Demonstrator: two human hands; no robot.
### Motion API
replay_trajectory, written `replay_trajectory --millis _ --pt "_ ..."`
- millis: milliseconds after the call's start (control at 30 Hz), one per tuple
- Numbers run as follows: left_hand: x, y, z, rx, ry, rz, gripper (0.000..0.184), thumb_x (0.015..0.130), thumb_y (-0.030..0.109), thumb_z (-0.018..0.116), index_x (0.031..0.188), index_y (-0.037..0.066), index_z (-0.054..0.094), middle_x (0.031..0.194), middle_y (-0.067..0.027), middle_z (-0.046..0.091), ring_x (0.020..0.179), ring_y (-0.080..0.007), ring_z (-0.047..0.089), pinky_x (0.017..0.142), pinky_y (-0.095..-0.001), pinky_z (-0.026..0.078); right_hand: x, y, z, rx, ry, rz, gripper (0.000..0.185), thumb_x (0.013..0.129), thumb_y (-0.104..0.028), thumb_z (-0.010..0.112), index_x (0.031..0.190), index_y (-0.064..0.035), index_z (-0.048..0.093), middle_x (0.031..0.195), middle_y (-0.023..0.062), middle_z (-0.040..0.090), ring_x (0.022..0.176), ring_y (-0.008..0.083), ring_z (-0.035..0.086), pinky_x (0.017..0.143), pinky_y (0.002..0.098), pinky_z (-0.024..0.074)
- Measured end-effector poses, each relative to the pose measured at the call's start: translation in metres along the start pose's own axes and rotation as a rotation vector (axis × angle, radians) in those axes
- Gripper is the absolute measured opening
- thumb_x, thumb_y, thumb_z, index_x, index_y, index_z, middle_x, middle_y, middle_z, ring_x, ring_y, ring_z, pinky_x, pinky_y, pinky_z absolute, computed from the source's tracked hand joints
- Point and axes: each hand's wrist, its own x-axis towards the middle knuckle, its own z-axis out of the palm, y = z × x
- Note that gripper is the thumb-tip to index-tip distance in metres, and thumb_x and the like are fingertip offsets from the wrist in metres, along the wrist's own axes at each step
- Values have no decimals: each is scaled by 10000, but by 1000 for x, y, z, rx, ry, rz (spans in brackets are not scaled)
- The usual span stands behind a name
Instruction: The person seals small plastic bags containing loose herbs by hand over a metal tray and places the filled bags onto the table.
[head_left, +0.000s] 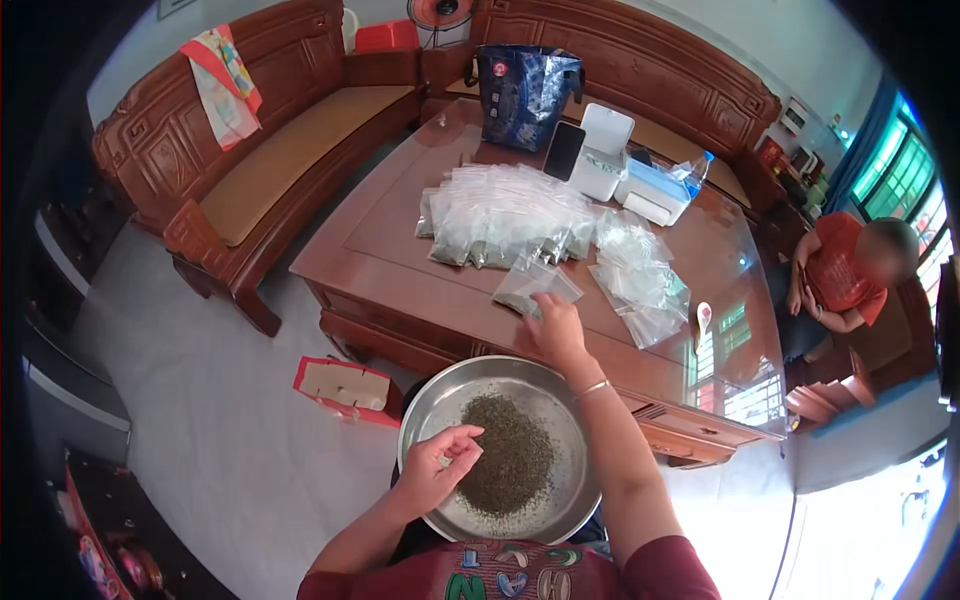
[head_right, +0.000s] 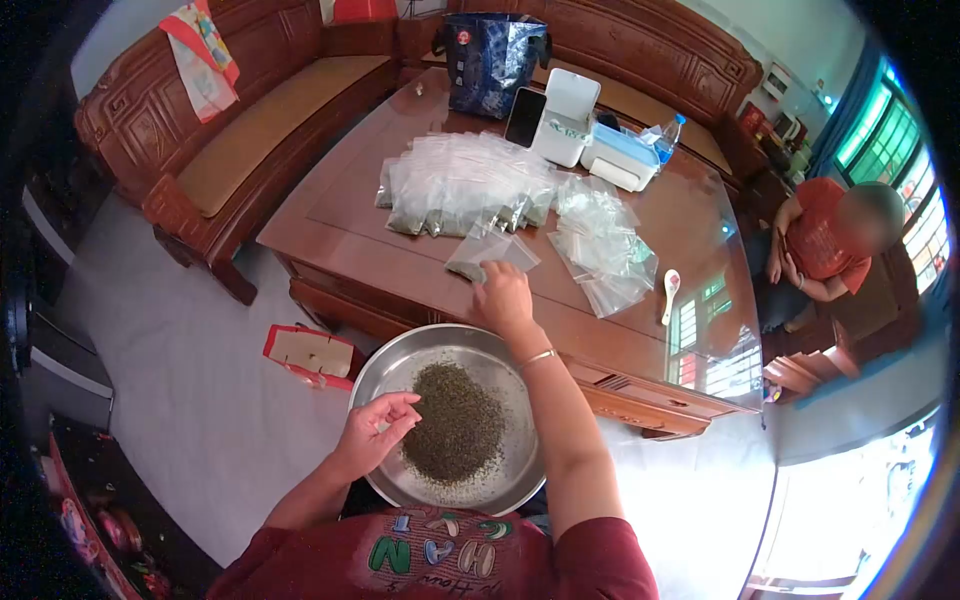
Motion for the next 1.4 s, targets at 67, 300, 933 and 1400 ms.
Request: replay_trajectory --millis 67,300,933,1400 --pt "2 -1 -2 -10 -3 -14 249 844 56 560 1088 6 547 816 -34 600 685 -90 511 662 -194 424 7 -2 15 -286 11 -107 177 729 -178 612 846 -46 607 793 101 604 747 256 582 714 335 450" --pt "26 -13 -4 -233 -86 -77 292 853 39 540 1140 -6 513 954 -95 598 827 -121 543 749 -212 429 14 5 45 -595 -57 -221 112 754 -183 532 759 -80 575 740 87 568 766 236 548 723 328 400" --pt "120 -37 39 -904 310 -239 380 826 103 587 1172 -8 474 975 -110 607 827 -153 573 695 -220 463 -50 -69 -16 -245 70 -389 98 701 -127 627 718 -84 540 684 43 509 576 213 494 589 311 418" --pt "57 -8 21 -1016 -244 -190 367 868 76 532 1229 58 473 991 -132 634 805 -153 626 677 -240 517 -87 -38 -76 1581 -448 721 355 928 -273 462 1052 42 565 952 133 616 772 151 573 685 240 454"
